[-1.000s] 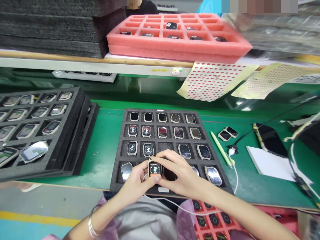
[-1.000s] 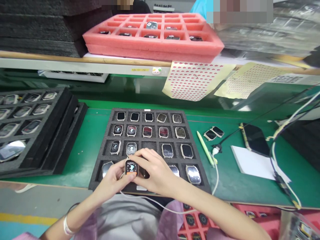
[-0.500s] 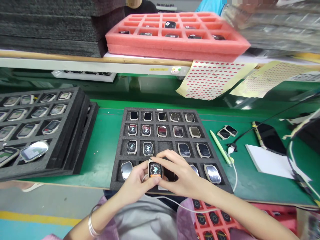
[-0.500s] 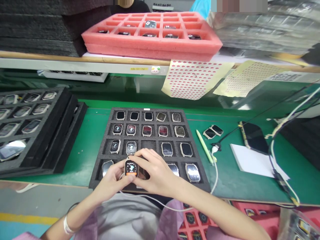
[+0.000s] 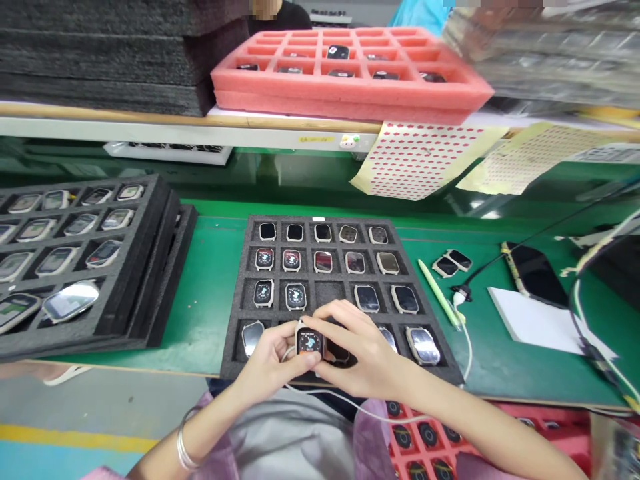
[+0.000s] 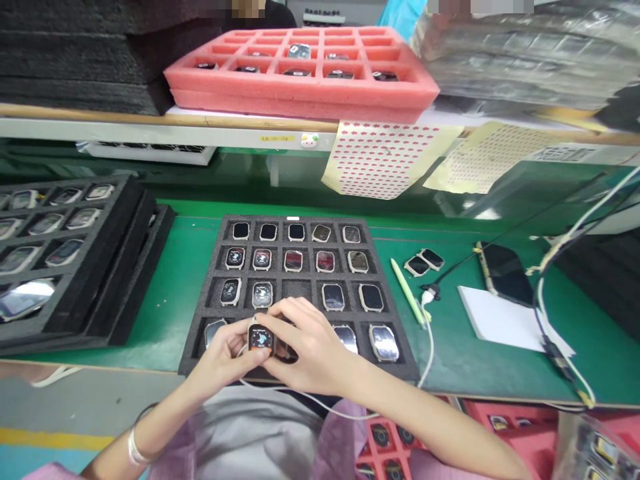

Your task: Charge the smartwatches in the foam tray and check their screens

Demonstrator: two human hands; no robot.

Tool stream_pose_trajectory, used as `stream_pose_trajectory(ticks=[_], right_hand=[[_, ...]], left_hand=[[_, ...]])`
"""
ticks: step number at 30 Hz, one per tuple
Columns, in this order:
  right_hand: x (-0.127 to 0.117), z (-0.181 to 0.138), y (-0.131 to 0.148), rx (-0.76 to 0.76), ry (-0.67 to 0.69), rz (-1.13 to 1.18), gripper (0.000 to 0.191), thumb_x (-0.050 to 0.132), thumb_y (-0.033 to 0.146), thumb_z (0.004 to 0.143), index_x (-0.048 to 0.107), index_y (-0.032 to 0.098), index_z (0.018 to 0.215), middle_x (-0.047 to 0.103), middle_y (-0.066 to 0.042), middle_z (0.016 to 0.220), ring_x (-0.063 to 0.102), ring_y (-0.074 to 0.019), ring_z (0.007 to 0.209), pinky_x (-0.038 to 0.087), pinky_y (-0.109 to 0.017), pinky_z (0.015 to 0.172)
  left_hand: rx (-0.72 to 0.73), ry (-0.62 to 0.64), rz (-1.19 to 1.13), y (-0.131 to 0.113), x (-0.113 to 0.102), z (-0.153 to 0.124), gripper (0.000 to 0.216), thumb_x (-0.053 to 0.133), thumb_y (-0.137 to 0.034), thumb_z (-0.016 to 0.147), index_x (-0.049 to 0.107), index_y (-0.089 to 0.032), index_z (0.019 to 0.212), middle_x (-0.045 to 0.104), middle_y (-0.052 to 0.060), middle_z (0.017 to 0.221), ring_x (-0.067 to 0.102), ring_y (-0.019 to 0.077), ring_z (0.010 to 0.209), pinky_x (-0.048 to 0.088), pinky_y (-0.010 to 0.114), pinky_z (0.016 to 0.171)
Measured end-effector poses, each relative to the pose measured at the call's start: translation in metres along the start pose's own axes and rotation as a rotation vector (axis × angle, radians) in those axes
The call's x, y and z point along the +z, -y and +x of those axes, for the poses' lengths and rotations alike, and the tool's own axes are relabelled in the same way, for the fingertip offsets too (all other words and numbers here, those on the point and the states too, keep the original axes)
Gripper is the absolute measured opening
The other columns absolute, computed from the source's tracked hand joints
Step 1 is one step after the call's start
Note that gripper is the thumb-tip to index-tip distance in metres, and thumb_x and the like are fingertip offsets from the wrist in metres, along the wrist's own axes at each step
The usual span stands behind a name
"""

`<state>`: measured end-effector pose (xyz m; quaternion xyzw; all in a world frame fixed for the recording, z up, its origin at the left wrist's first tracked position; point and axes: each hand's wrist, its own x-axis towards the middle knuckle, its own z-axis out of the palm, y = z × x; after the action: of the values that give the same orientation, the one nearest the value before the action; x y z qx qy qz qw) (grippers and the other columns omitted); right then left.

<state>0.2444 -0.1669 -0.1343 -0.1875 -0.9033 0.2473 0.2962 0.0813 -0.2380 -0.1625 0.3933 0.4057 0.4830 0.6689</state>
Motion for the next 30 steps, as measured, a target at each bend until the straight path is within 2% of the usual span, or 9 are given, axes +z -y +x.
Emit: stream_pose_trajectory(ticks=[7,12,15,18,21,24,27,29,30], right_hand=[[0.0,0.001,-0.006,0.091,0.081,0.088,0.032,0.064,0.027,0.081,0.06,0.016,0.112,0.06,-0.007,0.09,0.056,-0.0203,0.08,0.049,-0.037,0.073],[0.0,-0.002,-0.003,0.094,0.072,0.091,0.036,0.063,0.026,0.083,0.058,0.016,0.118,0.06,-0.009,0.093,0.056,-0.0208,0.083,0.05,-0.038,0.075],[-0.01,-0.001,-0.002,0.098,0.092,0.097,0.039,0.065,0.023,0.081,0.057,0.017,0.119,0.06,-0.009,0.099,0.057,-0.0216,0.089,0.049,-0.038,0.08],[-0.026,0.005,-0.014,0.167,0.089,0.13,0.042,0.069,0.025,0.08,0.058,0.02,0.12,0.057,-0.009,0.106,0.058,-0.0216,0.096,0.049,-0.036,0.084],[-0.037,0.008,-0.039,0.232,0.02,-0.016,0.04,0.072,0.03,0.078,0.062,0.02,0.115,0.055,-0.009,0.108,0.056,-0.025,0.102,0.046,-0.041,0.09],[-0.04,0.004,-0.06,0.265,0.143,-0.204,0.045,0.073,0.032,0.077,0.061,0.017,0.117,0.057,-0.011,0.105,0.055,-0.0277,0.101,0.046,-0.045,0.089],[-0.05,-0.004,-0.065,0.265,0.255,-0.322,0.054,0.069,0.034,0.081,0.052,0.015,0.128,0.058,-0.013,0.111,0.054,-0.0285,0.105,0.045,-0.045,0.09],[-0.063,-0.008,-0.062,0.262,0.317,-0.397,0.044,0.063,0.031,0.086,0.054,0.016,0.126,0.06,-0.012,0.112,0.054,-0.0279,0.105,0.044,-0.045,0.089],[-0.07,-0.01,-0.059,0.263,0.363,-0.431,0.037,0.062,0.028,0.087,0.057,0.017,0.121,0.062,-0.011,0.11,0.055,-0.0278,0.103,0.044,-0.045,0.088]], left_hand=[[0.02,0.006,0.017,0.006,-0.003,0.0,0.025,0.069,-0.03,0.081,0.063,-0.014,0.1,0.057,0.0,0.073,0.048,0.0098,0.063,0.039,0.018,0.057],[0.009,0.001,0.04,0.008,-0.002,0.002,0.033,0.07,-0.035,0.079,0.063,-0.015,0.104,0.058,0.001,0.077,0.047,0.0115,0.064,0.039,0.02,0.058],[0.005,0.015,0.057,0.008,-0.002,0.002,0.039,0.07,-0.037,0.079,0.06,-0.015,0.11,0.056,0.003,0.082,0.047,0.0123,0.067,0.039,0.021,0.058],[-0.031,0.07,0.069,0.01,-0.002,0.001,0.047,0.068,-0.038,0.082,0.051,-0.018,0.121,0.054,0.001,0.083,0.04,0.0079,0.058,0.031,0.019,0.05],[-0.072,0.105,0.082,0.01,-0.001,0.001,0.04,0.064,-0.036,0.085,0.049,-0.019,0.118,0.053,-0.001,0.085,0.034,0.0054,0.054,0.027,0.018,0.047],[-0.095,0.099,0.093,0.009,0.002,0.003,0.035,0.061,-0.035,0.087,0.05,-0.019,0.116,0.054,0.0,0.088,0.04,0.0067,0.06,0.031,0.019,0.052],[-0.093,0.069,0.094,0.006,0.008,0.004,0.035,0.06,-0.036,0.088,0.05,-0.019,0.117,0.059,0.003,0.094,0.053,0.0132,0.079,0.04,0.022,0.065],[-0.086,0.039,0.082,0.004,0.014,0.004,0.031,0.057,-0.036,0.089,0.051,-0.018,0.115,0.062,0.005,0.095,0.055,0.0157,0.087,0.042,0.023,0.07],[-0.084,0.029,0.07,0.004,0.018,0.005,0.029,0.056,-0.036,0.09,0.052,-0.018,0.113,0.063,0.005,0.096,0.056,0.0148,0.085,0.043,0.023,0.069]])
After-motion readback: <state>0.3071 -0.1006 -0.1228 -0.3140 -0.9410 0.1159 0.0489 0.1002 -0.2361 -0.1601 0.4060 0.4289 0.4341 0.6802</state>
